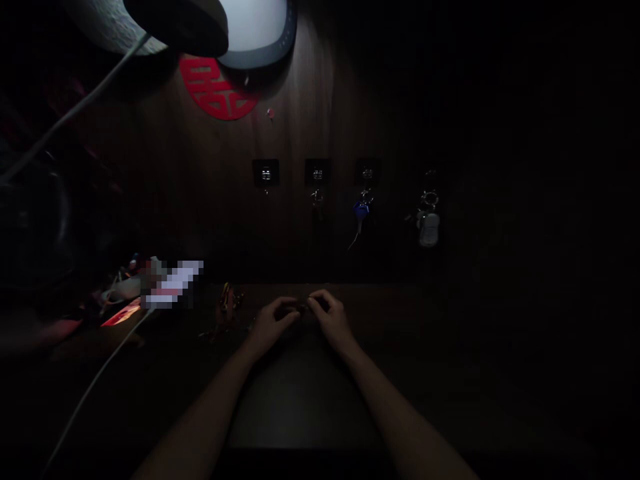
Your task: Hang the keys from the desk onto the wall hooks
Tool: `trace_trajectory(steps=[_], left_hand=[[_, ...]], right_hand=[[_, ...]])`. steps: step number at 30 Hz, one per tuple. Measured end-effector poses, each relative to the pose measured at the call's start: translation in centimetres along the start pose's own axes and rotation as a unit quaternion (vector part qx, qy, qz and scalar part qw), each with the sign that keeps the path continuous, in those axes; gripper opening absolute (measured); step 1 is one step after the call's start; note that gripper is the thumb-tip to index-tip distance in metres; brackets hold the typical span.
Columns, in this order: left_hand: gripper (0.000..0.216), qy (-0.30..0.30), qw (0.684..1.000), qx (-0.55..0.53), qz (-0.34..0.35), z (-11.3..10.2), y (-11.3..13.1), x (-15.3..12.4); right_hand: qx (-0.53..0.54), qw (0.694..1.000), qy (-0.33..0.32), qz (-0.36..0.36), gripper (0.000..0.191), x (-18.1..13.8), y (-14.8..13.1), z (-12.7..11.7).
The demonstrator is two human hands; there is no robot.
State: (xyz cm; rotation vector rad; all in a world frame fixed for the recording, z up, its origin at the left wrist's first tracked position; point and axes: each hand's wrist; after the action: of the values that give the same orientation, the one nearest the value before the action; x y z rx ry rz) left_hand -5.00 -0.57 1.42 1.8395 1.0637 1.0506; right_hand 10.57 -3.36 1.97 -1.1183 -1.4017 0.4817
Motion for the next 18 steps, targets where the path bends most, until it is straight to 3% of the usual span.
trace_trajectory(steps=[11,18], left_hand=[[0.022,0.043,0.993,0.093,0.050,-0.4,-0.6,0.0],[0.020,0.108,0.986,0.121,0.032,-0.9,-1.6,0.5]], right_hand=[[0.012,0.998,0.056,-0.015,0.018,0.6,-0.3,-0.8],[-0.006,0.997,0.071,-0.035,0.019,2.7,-1.2,-1.9]])
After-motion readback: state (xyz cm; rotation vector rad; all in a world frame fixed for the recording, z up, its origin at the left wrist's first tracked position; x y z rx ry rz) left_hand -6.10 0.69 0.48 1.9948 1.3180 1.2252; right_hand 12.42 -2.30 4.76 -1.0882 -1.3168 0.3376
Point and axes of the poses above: each hand's wrist, its own x-axis towards the middle knuckle, its own z-axis out of the palm, y = z × x, and after that the axes turned 4 degrees about -z, right-handed
